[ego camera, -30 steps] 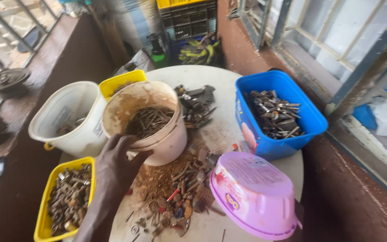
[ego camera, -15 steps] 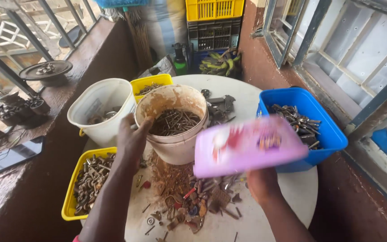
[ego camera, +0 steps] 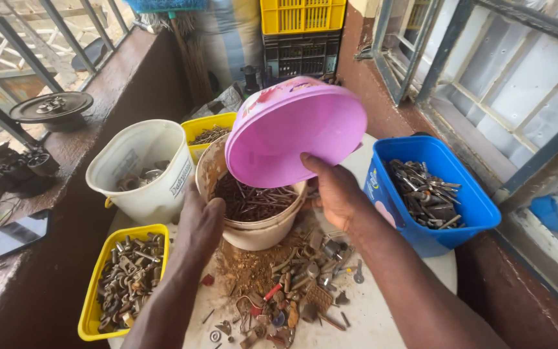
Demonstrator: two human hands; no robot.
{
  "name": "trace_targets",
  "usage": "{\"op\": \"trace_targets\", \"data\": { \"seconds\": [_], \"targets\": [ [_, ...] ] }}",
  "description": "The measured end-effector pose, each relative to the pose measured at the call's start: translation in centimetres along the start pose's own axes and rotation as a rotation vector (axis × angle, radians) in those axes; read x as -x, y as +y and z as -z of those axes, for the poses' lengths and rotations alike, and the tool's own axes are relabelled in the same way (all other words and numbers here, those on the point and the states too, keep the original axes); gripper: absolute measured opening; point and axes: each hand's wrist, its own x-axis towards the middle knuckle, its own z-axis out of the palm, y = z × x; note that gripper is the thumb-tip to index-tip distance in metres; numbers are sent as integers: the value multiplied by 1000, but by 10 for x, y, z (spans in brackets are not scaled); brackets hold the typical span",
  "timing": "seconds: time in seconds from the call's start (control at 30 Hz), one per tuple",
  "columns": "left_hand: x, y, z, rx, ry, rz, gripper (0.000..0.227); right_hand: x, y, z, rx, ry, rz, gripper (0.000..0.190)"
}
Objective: Sorting various small metal hardware items like keys, screws, and bolts into different containers.
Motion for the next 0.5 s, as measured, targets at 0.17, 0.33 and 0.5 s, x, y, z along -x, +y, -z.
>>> {"op": "trace_targets", "data": {
  "seconds": [0.17,0.33,0.5],
  "targets": [
    [-16,3,2,65,14,-116,76,-7,-48,18,83,-86,73,55],
    [-48,57,-37,291,-38,-141,67,9,-135,22,262,-127,125,55],
    [-101,112,-115,394,-121,-299,59,-61,-155,80,180,74,282,53]
  ]
}}
